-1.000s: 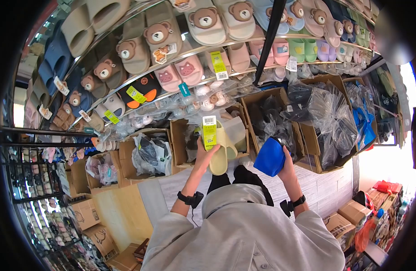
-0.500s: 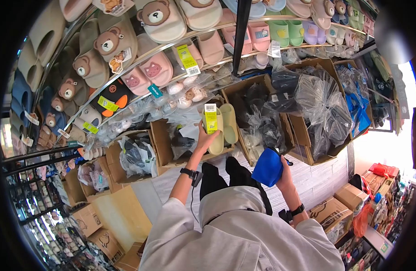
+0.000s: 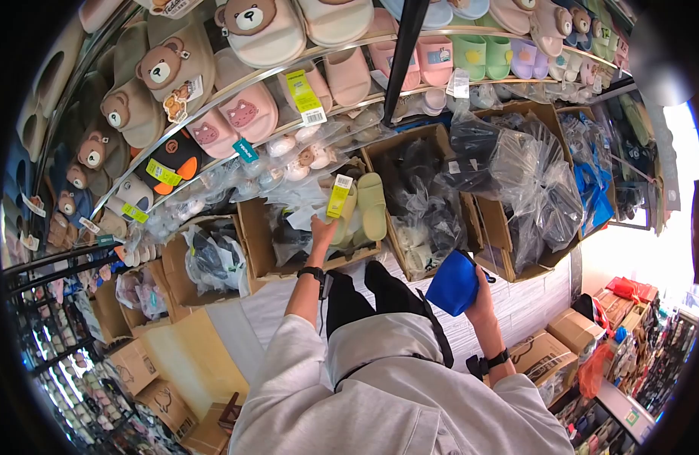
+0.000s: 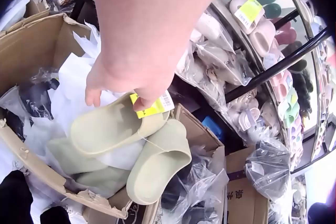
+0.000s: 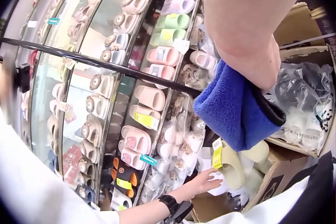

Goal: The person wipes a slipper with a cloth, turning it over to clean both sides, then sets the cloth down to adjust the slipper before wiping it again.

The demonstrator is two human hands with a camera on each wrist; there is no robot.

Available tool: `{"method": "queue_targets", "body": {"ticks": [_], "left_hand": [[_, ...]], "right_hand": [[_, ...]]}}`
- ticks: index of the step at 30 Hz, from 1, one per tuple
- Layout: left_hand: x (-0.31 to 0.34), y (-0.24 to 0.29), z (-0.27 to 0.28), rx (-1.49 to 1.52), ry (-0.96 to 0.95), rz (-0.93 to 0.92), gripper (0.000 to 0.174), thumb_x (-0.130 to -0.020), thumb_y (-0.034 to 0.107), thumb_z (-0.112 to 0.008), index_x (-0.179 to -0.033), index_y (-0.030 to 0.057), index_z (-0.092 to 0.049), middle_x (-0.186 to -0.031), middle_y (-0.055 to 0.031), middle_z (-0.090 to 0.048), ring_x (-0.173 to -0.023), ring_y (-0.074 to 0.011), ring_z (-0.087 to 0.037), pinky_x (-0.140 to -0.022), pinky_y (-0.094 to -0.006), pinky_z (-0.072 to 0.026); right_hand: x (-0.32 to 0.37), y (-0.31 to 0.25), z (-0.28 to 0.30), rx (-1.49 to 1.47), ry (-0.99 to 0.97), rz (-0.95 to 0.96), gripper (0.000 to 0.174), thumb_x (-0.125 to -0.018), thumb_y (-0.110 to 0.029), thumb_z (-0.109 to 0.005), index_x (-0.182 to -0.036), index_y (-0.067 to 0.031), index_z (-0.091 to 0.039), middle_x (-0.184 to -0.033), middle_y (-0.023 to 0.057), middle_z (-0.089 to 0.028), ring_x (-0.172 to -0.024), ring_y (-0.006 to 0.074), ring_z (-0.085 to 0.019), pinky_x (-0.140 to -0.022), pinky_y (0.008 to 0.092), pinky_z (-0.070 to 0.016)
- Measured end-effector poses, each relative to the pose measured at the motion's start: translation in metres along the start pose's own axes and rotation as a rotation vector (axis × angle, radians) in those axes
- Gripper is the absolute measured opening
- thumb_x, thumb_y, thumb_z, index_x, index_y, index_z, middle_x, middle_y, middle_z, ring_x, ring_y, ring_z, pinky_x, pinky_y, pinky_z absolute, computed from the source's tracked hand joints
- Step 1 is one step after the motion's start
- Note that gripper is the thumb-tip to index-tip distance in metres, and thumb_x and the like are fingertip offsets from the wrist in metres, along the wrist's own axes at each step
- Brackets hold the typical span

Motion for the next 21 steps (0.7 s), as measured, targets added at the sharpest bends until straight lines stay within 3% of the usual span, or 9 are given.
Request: {"method": "queue_targets", "body": {"ticks": [6, 9, 12, 15, 17, 18, 21], "left_hand": [[0.029, 0.000, 0.016, -0.035, -0.054, -0.030, 0.075, -0.089, 0.034, -0.078, -0.142, -0.0119, -0.052, -0.135, -0.0390, -0.060, -0.124, -0.0483, -0.063, -0.105, -0.0518, -0.0523], [0.068, 0.025, 0.024, 0.183, -0.135, -0.250, 0.055, -0.096, 0.031, -0.073, -0.135, -0.0041, -0.060, -0.124, -0.0276, -0.071, -0.111, -0.0383, -0.072, -0.096, -0.0451, -0.0573], [0.127, 0.099, 0.061, 0.202, -0.172, -0.374, 0.038, -0.100, 0.027, -0.071, -0.129, 0.0029, -0.065, -0.107, -0.0135, -0.076, -0.096, -0.0237, -0.074, -0.084, -0.0354, -0.0576], [0.210, 0.197, 0.128, 0.281, -0.282, -0.519, 0.026, -0.102, 0.021, -0.071, -0.121, 0.0040, -0.066, -0.099, -0.0044, -0.073, -0.090, -0.0119, -0.067, -0.080, -0.0300, -0.0527], [0.251, 0.243, 0.166, 0.282, -0.298, -0.615, 0.029, -0.098, 0.021, -0.076, -0.120, 0.0044, -0.065, -0.096, -0.0029, -0.072, -0.088, -0.0116, -0.067, -0.078, -0.0291, -0.0509], [0.266, 0.256, 0.180, 0.230, -0.253, -0.664, 0.036, -0.092, 0.019, -0.081, -0.121, 0.0054, -0.064, -0.098, -0.0051, -0.069, -0.091, -0.0152, -0.067, -0.078, -0.0318, -0.0526], [0.285, 0.276, 0.214, 0.055, -0.026, -0.866, 0.044, -0.088, 0.019, -0.084, -0.123, 0.0062, -0.062, -0.102, -0.0082, -0.066, -0.093, -0.0208, -0.067, -0.079, -0.0359, -0.0546]], "right_hand": [[-0.016, 0.011, -0.047, 0.033, -0.100, -0.067, 0.057, -0.109, -0.050, -0.060, -0.144, -0.0039, -0.059, -0.138, 0.0114, -0.069, -0.126, 0.0259, -0.068, -0.112, 0.0442, -0.0523], [-0.025, 0.017, -0.084, 0.089, -0.126, -0.051, 0.055, -0.109, -0.048, -0.060, -0.141, -0.0034, -0.061, -0.136, 0.0110, -0.070, -0.124, 0.0248, -0.068, -0.111, 0.0436, -0.0526], [-0.029, 0.023, -0.135, 0.152, -0.209, -0.046, 0.050, -0.111, -0.044, -0.058, -0.137, -0.0018, -0.064, -0.132, 0.0104, -0.072, -0.119, 0.0223, -0.070, -0.107, 0.0392, -0.0551], [-0.021, 0.034, -0.195, 0.185, -0.315, 0.003, 0.050, -0.113, -0.045, -0.054, -0.135, -0.0004, -0.065, -0.129, 0.0098, -0.073, -0.116, 0.0205, -0.072, -0.103, 0.0374, -0.0567], [-0.013, 0.043, -0.234, 0.149, -0.428, -0.017, 0.051, -0.114, -0.046, -0.053, -0.134, -0.0005, -0.065, -0.129, 0.0100, -0.073, -0.115, 0.0203, -0.072, -0.103, 0.0379, -0.0569], [-0.008, 0.047, -0.250, 0.173, -0.488, -0.012, 0.053, -0.115, -0.047, -0.049, -0.136, 0.0003, -0.063, -0.130, 0.0106, -0.072, -0.116, 0.0204, -0.071, -0.104, 0.0388, -0.0561], [0.011, 0.066, -0.296, 0.179, -0.561, 0.009, 0.056, -0.116, -0.048, -0.045, -0.138, 0.0008, -0.060, -0.130, 0.0104, -0.071, -0.115, 0.0204, -0.070, -0.104, 0.0400, -0.0548]]}}
Point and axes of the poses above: each hand's wrist, its own x-axis away from the middle knuckle, its own z-axis out of the back of the hand, y = z × x, the point moved 3 cm from there along -x, towards the middle knuckle
